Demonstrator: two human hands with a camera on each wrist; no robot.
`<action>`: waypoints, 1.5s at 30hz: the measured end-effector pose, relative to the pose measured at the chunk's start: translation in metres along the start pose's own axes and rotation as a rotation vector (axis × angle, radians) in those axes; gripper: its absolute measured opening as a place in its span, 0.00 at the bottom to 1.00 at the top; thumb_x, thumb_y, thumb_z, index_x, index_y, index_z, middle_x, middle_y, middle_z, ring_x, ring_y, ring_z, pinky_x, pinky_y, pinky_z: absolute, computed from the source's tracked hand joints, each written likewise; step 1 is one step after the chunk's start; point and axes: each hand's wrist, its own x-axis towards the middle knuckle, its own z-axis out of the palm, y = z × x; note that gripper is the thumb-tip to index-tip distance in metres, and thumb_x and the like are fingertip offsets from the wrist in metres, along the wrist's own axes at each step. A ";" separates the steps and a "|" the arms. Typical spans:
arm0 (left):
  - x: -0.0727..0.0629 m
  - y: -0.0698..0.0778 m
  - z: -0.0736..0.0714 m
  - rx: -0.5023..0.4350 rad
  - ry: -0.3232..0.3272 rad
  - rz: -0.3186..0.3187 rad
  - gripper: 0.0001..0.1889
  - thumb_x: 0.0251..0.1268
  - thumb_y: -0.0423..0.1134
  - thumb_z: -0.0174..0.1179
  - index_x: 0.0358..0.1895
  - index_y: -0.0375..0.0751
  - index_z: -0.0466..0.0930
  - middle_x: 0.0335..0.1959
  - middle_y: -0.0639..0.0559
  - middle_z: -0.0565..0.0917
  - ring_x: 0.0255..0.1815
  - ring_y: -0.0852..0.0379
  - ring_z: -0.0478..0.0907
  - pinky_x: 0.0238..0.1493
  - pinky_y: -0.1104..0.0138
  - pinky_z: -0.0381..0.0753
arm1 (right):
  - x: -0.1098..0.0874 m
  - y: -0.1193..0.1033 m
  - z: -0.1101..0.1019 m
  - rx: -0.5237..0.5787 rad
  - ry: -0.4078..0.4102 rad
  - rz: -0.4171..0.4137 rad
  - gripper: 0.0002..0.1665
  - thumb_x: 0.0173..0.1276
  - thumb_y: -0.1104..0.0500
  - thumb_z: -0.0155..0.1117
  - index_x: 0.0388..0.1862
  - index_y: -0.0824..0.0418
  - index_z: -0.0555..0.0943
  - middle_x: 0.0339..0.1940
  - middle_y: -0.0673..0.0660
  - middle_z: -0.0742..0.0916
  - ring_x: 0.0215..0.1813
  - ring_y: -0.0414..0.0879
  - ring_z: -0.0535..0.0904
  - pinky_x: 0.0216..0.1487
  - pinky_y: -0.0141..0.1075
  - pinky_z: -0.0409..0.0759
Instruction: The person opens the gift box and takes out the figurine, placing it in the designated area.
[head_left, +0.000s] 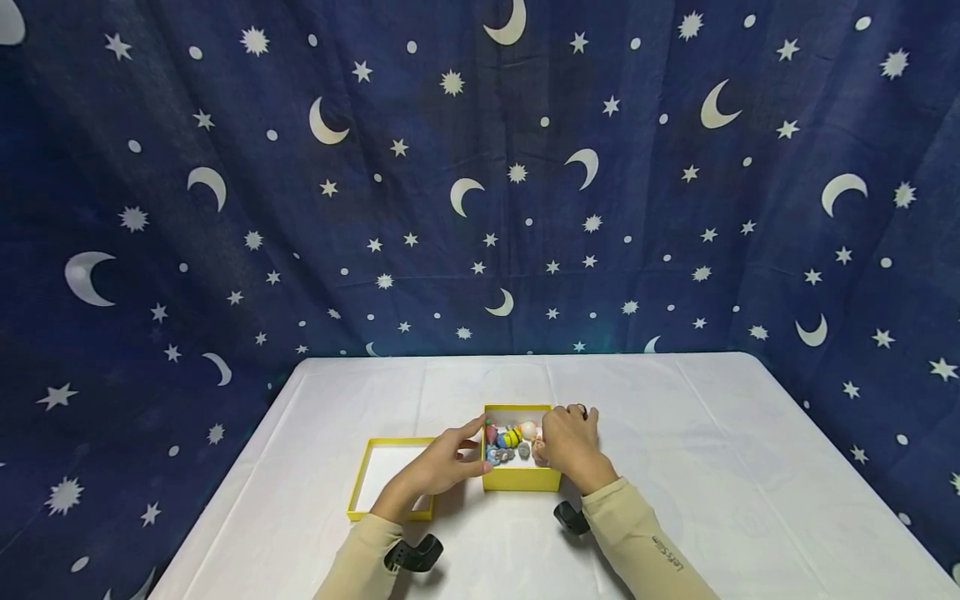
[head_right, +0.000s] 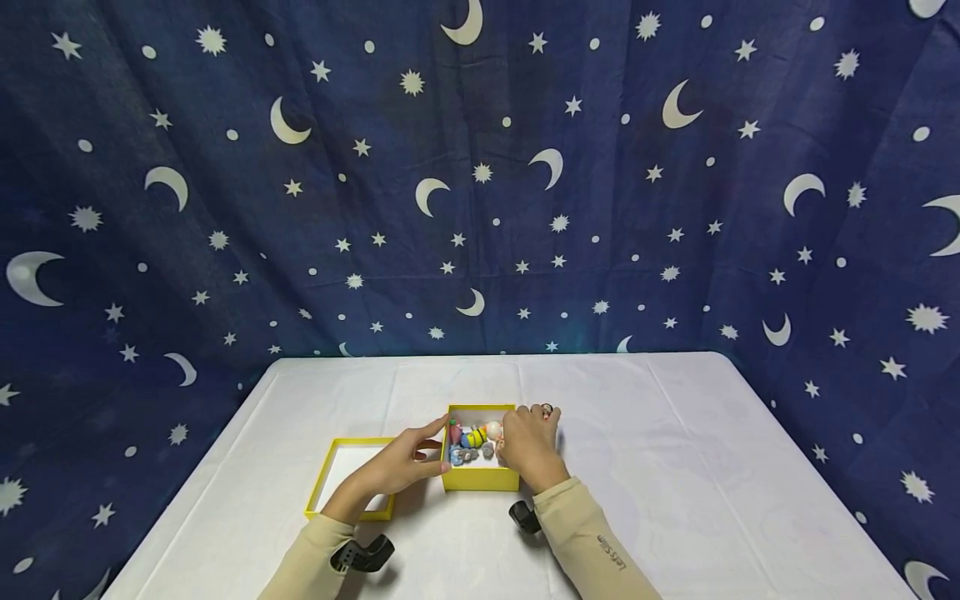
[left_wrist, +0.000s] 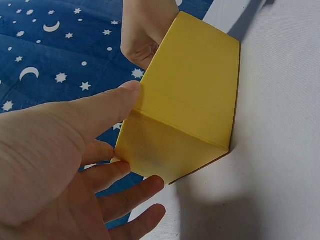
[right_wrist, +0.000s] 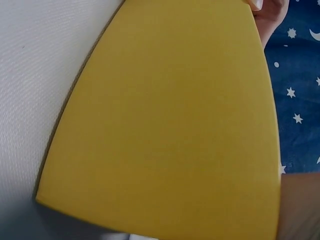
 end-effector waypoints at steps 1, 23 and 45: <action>0.000 0.000 0.000 0.001 0.000 0.002 0.40 0.71 0.37 0.63 0.80 0.31 0.51 0.81 0.36 0.58 0.71 0.35 0.73 0.69 0.42 0.74 | 0.000 0.000 0.000 -0.001 -0.001 0.000 0.23 0.53 0.55 0.82 0.14 0.56 0.74 0.27 0.54 0.81 0.47 0.58 0.76 0.58 0.60 0.68; 0.000 0.002 0.001 0.026 0.004 -0.018 0.41 0.71 0.38 0.63 0.80 0.30 0.51 0.80 0.36 0.59 0.70 0.36 0.73 0.69 0.39 0.72 | 0.001 0.010 -0.005 0.176 0.065 -0.072 0.06 0.57 0.58 0.80 0.32 0.54 0.89 0.63 0.64 0.84 0.67 0.64 0.76 0.62 0.59 0.78; 0.000 0.002 0.002 0.046 0.022 -0.040 0.42 0.70 0.40 0.65 0.80 0.32 0.52 0.81 0.38 0.59 0.72 0.37 0.72 0.72 0.43 0.70 | 0.008 0.033 -0.020 0.531 0.087 -0.148 0.09 0.67 0.54 0.72 0.44 0.54 0.85 0.56 0.58 0.87 0.63 0.60 0.77 0.63 0.58 0.75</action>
